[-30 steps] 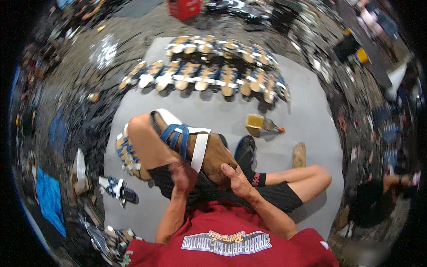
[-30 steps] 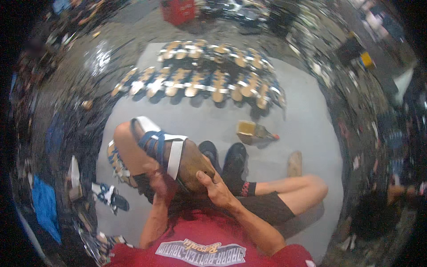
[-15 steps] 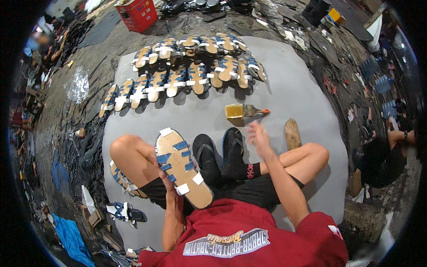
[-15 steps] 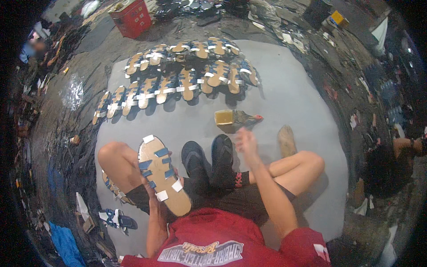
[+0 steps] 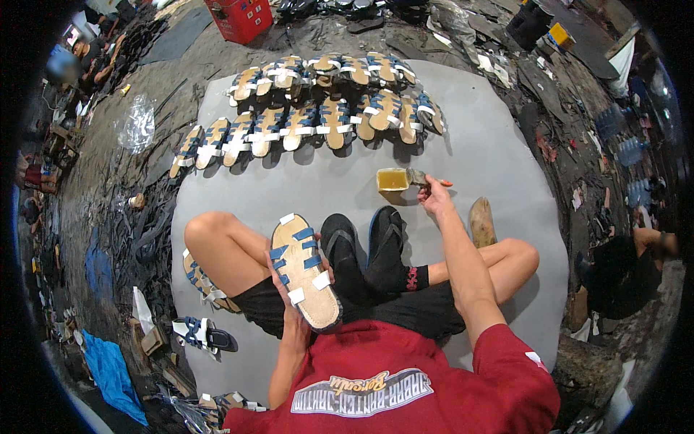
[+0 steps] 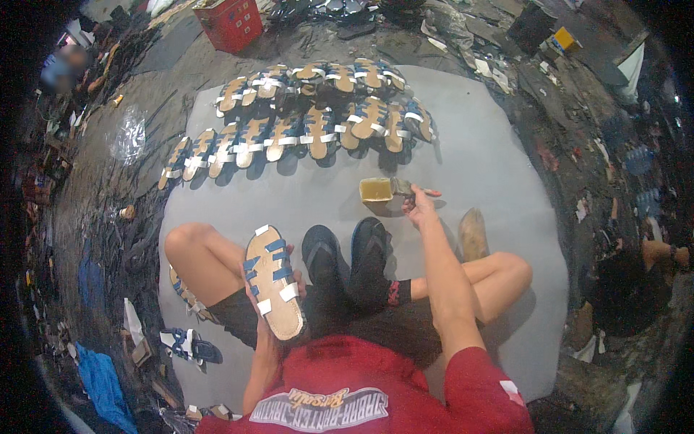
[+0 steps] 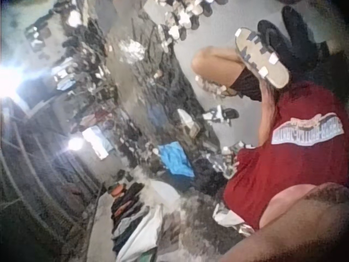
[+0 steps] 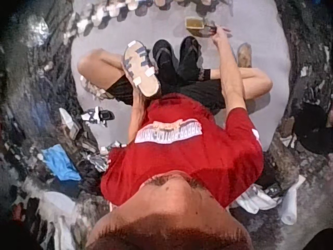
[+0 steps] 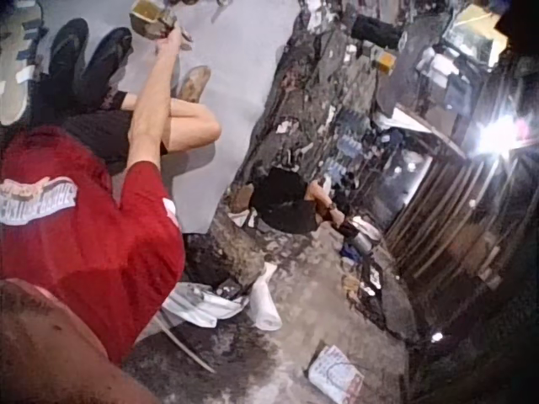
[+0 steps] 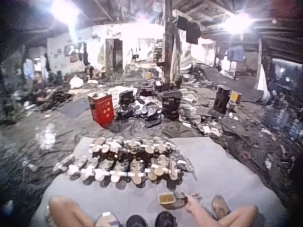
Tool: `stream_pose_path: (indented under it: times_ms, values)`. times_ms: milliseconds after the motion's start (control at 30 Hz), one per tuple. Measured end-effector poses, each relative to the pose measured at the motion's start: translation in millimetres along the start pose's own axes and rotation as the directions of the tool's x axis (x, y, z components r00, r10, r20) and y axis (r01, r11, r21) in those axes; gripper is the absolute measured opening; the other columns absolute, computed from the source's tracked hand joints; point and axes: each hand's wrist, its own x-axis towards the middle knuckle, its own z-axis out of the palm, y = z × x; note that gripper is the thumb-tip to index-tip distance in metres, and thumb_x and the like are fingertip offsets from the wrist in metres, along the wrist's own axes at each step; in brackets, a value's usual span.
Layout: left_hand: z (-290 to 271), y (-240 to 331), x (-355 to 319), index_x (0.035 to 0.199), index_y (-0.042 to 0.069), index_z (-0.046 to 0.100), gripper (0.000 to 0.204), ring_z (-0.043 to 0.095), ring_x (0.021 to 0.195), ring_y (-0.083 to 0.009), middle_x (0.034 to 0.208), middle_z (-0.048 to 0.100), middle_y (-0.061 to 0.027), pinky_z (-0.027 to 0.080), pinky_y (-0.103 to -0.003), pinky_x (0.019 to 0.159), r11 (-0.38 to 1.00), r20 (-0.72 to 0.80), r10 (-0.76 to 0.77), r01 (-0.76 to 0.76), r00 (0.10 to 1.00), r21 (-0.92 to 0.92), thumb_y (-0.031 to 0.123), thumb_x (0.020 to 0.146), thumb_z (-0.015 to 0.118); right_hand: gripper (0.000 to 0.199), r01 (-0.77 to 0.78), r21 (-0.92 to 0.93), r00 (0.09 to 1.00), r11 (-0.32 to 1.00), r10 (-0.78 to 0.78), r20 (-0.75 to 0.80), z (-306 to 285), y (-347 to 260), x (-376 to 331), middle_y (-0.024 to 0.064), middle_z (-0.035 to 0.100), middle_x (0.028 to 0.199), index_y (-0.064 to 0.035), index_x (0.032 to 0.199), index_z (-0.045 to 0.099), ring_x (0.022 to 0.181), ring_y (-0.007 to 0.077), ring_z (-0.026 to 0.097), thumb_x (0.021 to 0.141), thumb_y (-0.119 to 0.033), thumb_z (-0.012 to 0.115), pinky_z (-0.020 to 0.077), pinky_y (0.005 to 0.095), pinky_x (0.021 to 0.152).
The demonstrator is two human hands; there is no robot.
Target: The person sits on the floor and applies glue to the soles of sandals using a brush. They repeatedly dip the brush into a small container of glue and spread it across the sole of each sandal, then place the finished sandal aside.
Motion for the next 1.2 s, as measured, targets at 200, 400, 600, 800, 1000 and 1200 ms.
stream_pose_path:
  times_ms: [200,400,600,800,1000,1200]
  values:
    - [-12,2,3,0.161,0.000,0.031,0.109,0.072,0.087,-0.0405,0.105,0.068,-0.0300,0.063,-0.050,0.076,0.997,0.091,-0.044,0.050,0.995,-0.065,0.086,0.095,0.039,0.027,0.213,-0.148,0.976,0.966,-0.201,0.088,14,-23,-28,-0.0002,0.062,0.086,-0.0120,0.108,0.067,0.073,0.0156,0.056,0.101,-0.038,0.073,0.0475,0.0324,0.059]
    - [-11,1,4,0.159,0.000,0.033,0.109,0.073,0.082,-0.0404,0.104,0.070,-0.0289,0.064,-0.051,0.073,0.998,-0.070,-0.015,0.011,0.997,-0.068,0.086,0.094,0.039,0.037,0.634,-0.321,0.769,0.703,-0.615,0.172,33,-41,-53,0.0003,0.069,0.087,-0.0060,0.104,0.069,0.070,0.0099,0.059,0.103,-0.043,0.072,0.0508,0.0281,0.064]
    - [-24,0,3,0.152,0.003,0.045,0.100,0.073,0.080,-0.0393,0.107,0.071,-0.0281,0.065,-0.048,0.065,0.993,-0.230,0.096,-0.077,0.968,0.090,0.085,0.094,0.040,0.037,0.683,-0.701,0.593,0.206,-0.716,0.368,67,-53,-99,0.0048,0.072,0.085,0.0018,0.096,0.076,0.076,0.0116,0.063,0.101,-0.034,0.075,0.0521,0.0309,0.070]
    - [-20,-6,8,0.145,0.004,0.052,0.092,0.073,0.079,-0.0376,0.105,0.071,-0.0268,0.065,-0.046,0.066,0.997,-0.332,0.076,-0.061,0.940,0.054,0.081,0.098,0.035,0.023,0.767,-0.558,0.385,-0.316,-0.470,0.795,70,-24,-98,0.0040,0.076,0.100,-0.0107,0.104,0.082,0.090,0.0252,0.059,0.090,-0.028,0.083,0.0503,0.0398,0.085]
    - [-33,-6,7,0.134,0.002,0.059,0.088,0.073,0.077,-0.0340,0.096,0.072,-0.0232,0.062,-0.042,0.064,0.991,-0.292,0.108,-0.080,0.950,0.107,0.078,0.102,0.030,0.020,0.637,-0.459,0.274,-0.619,-0.375,0.886,82,-9,-92,0.0005,0.069,0.099,-0.0157,0.110,0.074,0.098,0.0257,0.060,0.091,-0.021,0.079,0.0453,0.0412,0.086]
    - [-17,-2,8,0.134,0.005,0.061,0.078,0.076,0.082,-0.0325,0.106,0.076,-0.0156,0.065,-0.047,0.074,0.968,-0.382,0.203,-0.127,0.902,0.215,0.073,0.103,0.041,0.014,0.763,-0.493,0.108,-0.418,-0.669,0.735,78,-7,-105,0.0011,0.074,0.099,-0.0158,0.105,0.080,0.098,0.0255,0.061,0.094,-0.024,0.077,0.0436,0.0403,0.088]
